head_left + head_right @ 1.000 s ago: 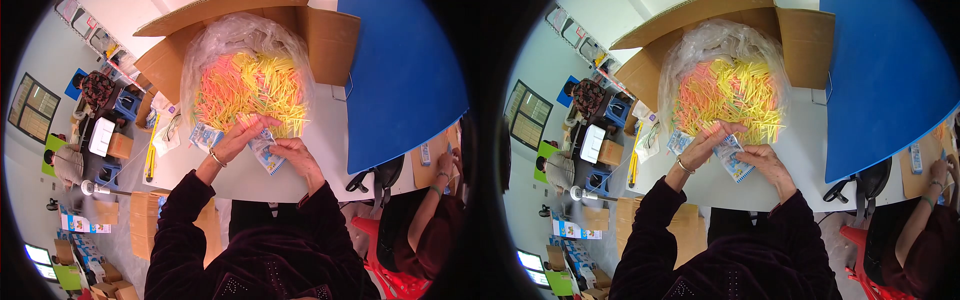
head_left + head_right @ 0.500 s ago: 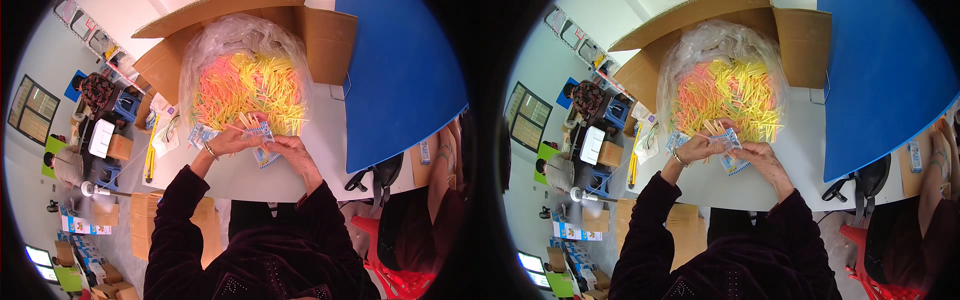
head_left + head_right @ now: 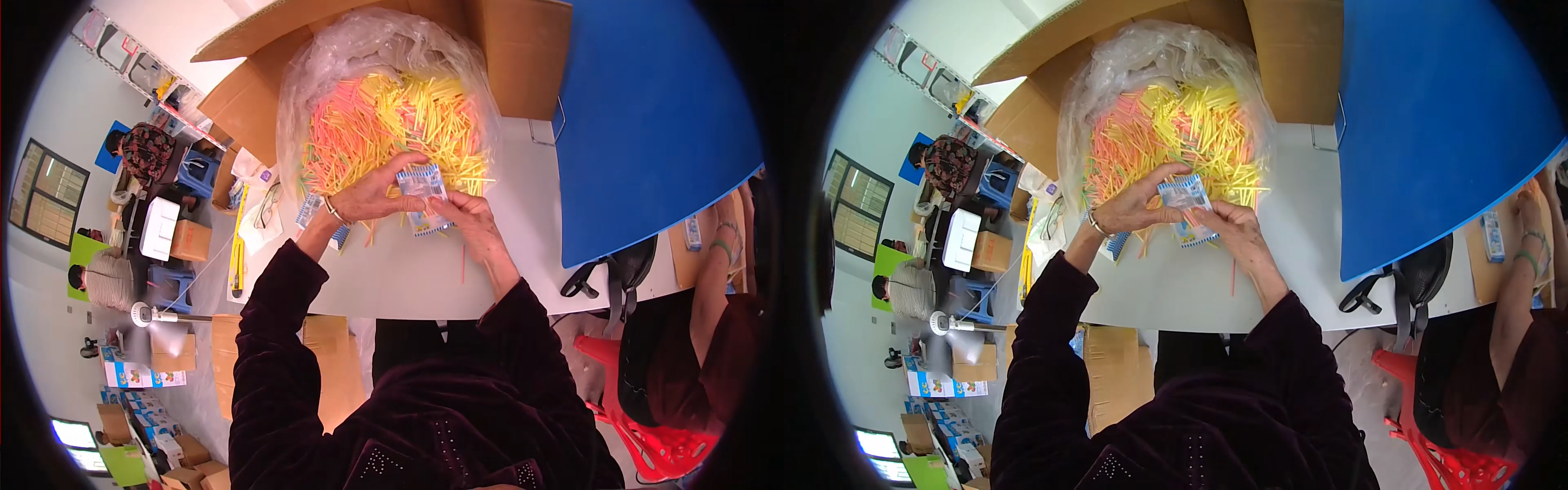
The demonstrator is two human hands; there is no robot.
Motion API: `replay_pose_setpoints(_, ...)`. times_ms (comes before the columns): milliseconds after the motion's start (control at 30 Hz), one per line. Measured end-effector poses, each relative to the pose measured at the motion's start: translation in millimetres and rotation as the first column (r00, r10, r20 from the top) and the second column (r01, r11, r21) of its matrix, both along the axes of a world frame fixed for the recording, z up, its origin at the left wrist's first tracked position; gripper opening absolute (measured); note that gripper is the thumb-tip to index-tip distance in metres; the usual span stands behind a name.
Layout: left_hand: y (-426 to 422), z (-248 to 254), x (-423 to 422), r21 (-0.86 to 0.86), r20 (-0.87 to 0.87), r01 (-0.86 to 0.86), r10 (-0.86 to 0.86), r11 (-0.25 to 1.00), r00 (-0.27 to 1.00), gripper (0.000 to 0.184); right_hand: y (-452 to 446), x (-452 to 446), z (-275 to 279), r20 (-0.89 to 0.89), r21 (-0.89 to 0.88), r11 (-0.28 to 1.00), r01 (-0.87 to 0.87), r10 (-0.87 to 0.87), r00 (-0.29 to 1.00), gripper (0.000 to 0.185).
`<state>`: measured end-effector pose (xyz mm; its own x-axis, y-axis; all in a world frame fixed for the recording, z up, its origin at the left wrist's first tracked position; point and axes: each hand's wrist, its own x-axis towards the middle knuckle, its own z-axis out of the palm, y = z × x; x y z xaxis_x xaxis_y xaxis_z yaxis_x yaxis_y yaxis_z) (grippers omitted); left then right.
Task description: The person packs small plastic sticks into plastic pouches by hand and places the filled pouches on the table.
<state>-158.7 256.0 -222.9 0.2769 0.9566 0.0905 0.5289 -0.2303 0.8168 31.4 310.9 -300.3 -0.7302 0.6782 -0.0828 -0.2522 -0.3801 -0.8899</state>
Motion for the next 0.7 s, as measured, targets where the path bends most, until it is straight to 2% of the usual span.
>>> replay_pose_setpoints(67,-8,4,9,-0.116,-0.153,-0.076,0.057,0.99,0.987,0.055,-1,1,-1,0.03,-0.018,1.0,-0.02,0.02,0.999,0.02)
replay_pose_setpoints(100,-9,2,8,-0.118,-0.152,-0.076,0.058,0.99,0.987,0.055,-1,0,-2,0.005,-0.025,0.999,-0.04,0.04,0.999,0.021)
replay_pose_setpoints(167,-11,1,6,-0.122,-0.039,-0.086,0.081,0.989,0.996,0.047,-6,-2,7,-0.022,-0.028,0.998,-0.063,0.062,0.998,0.021)
replay_pose_setpoints(200,-13,1,6,-0.122,-0.041,-0.089,0.084,0.989,0.996,0.047,-10,-3,12,-0.065,-0.039,0.999,-0.004,0.001,0.998,0.021)
replay_pose_setpoints(267,-16,8,13,-0.156,0.247,-0.108,0.144,0.982,0.958,0.045,-13,-3,14,-0.109,-0.054,0.997,0.054,-0.06,0.992,0.02)
replay_pose_setpoints(333,-16,12,17,-0.136,0.258,-0.095,0.128,0.986,0.958,0.044,-9,4,8,-0.042,0.063,0.994,-0.088,0.091,0.995,0.023)
replay_pose_setpoints(400,-18,15,21,-0.117,0.268,-0.086,0.115,0.989,0.957,0.044,-8,10,10,-0.012,0.017,0.992,-0.125,0.125,0.992,0.024)
replay_pose_setpoints(433,-19,16,23,-0.111,0.217,-0.124,0.146,0.986,0.965,0.044,-8,11,13,0.016,-0.029,0.987,-0.161,0.161,0.987,0.026)
replay_pose_setpoints(467,-20,16,24,-0.104,0.165,-0.162,0.178,0.981,0.97,0.044,-9,10,13,0.015,-0.03,0.986,-0.165,0.165,0.986,0.026)
replay_pose_setpoints(567,-17,13,24,-0.094,0.176,-0.204,0.218,0.974,0.96,0.046,-10,11,14,0.066,0.024,0.987,-0.158,0.156,0.986,0.025)
replay_pose_setpoints(633,-15,14,24,-0.08,0.171,-0.208,0.219,0.975,0.961,0.045,-13,12,17,0.027,0.138,0.979,-0.15,0.148,0.989,0.021)
replay_pose_setpoints(700,-16,17,26,-0.066,0.165,-0.212,0.22,0.975,0.961,0.044,-14,15,21,0.045,0.124,0.981,-0.15,0.146,0.988,0.021)
